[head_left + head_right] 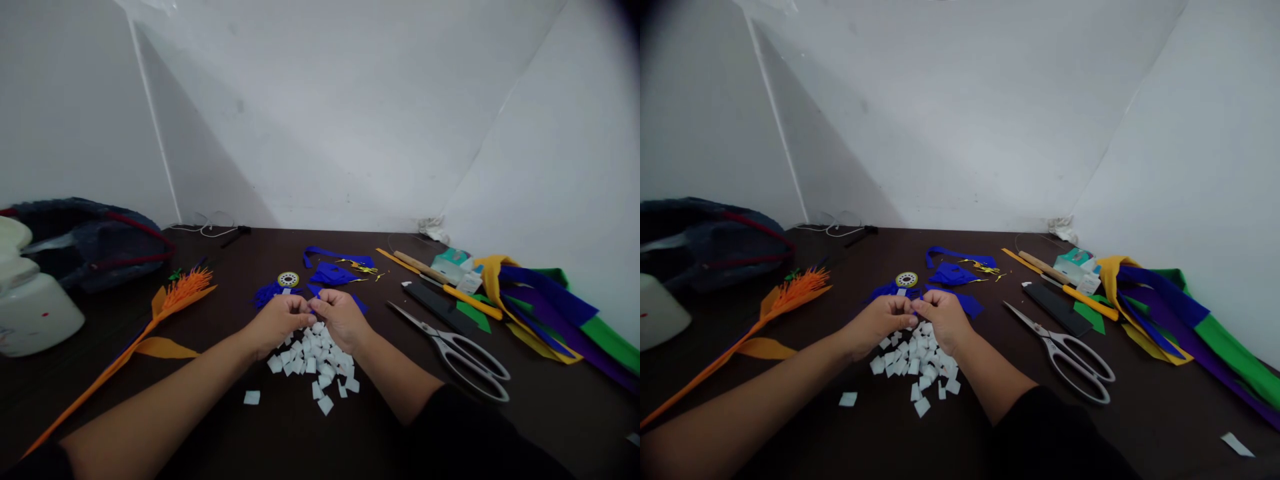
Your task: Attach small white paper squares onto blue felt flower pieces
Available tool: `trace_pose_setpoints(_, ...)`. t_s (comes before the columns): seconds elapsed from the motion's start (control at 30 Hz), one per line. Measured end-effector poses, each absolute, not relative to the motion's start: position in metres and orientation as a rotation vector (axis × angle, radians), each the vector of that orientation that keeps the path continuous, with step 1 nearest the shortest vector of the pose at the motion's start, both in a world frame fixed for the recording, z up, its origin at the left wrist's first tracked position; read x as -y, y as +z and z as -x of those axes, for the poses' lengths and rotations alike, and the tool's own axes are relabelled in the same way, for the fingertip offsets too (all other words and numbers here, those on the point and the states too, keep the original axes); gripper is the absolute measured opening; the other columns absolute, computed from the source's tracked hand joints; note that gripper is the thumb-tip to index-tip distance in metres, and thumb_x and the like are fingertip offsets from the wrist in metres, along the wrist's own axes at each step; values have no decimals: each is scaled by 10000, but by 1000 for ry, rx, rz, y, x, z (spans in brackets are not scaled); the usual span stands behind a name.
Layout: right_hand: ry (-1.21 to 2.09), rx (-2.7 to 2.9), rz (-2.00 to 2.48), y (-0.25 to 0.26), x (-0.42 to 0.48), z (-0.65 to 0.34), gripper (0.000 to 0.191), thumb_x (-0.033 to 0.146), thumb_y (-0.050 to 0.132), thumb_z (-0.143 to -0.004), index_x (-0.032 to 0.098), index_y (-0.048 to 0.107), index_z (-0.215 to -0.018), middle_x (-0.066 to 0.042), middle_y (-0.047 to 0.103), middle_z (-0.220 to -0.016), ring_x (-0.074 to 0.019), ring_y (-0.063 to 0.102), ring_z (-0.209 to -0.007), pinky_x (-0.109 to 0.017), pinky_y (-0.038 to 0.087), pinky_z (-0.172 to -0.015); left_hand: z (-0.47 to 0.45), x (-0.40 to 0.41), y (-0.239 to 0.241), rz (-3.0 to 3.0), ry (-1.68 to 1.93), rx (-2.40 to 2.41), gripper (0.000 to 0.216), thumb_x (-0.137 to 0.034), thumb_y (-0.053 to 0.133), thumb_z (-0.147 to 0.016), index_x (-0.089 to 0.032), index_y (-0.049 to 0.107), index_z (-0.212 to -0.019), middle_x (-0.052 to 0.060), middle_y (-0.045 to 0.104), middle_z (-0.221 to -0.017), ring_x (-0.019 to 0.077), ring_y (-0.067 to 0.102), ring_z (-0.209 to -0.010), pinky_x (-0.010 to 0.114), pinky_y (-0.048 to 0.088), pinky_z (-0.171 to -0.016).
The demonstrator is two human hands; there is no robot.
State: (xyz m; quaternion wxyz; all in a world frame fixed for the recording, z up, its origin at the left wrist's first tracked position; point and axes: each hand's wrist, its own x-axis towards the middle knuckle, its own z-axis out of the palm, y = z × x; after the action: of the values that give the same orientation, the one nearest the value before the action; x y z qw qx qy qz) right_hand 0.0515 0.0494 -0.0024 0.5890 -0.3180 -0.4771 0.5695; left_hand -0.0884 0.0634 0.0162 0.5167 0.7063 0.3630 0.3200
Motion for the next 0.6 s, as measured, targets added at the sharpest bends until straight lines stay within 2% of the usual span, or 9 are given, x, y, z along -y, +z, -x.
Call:
trace_pose_setpoints(0.4, 1317, 1005, 750, -4, -49, -45, 302, 269, 690, -559, 184, 400, -540, 75, 386, -465, -76, 376, -441, -227, 331, -453, 88, -62, 18, -1707, 751, -849, 200, -286, 575, -658, -141, 494, -547, -31, 491, -521, 76, 409, -507, 212, 305, -505)
trace_pose_setpoints(0.5, 1425, 1044, 647, -2, -48, -50, 250, 353, 660, -601, 173, 488, -590, 47, 443, -531, -88, 418, -479, -245, 373, -479, 88, -61, 19, -1690, 742, -817, 187, -274, 571, -666, -139, 503, -555, -21, 510, -532, 81, 425, -519, 213, 322, -519)
trace_pose_setpoints(0.6, 1514, 1113, 548, 0, -47, -56, 271, 398, 633, -629, 163, 587, -756, 3, 517, -686, -107, 483, -583, -272, 415, -553, 88, -60, 19, -1679, 747, -808, 186, -275, 556, -679, -145, 506, -557, -13, 514, -550, 89, 441, -546, 220, 348, -556)
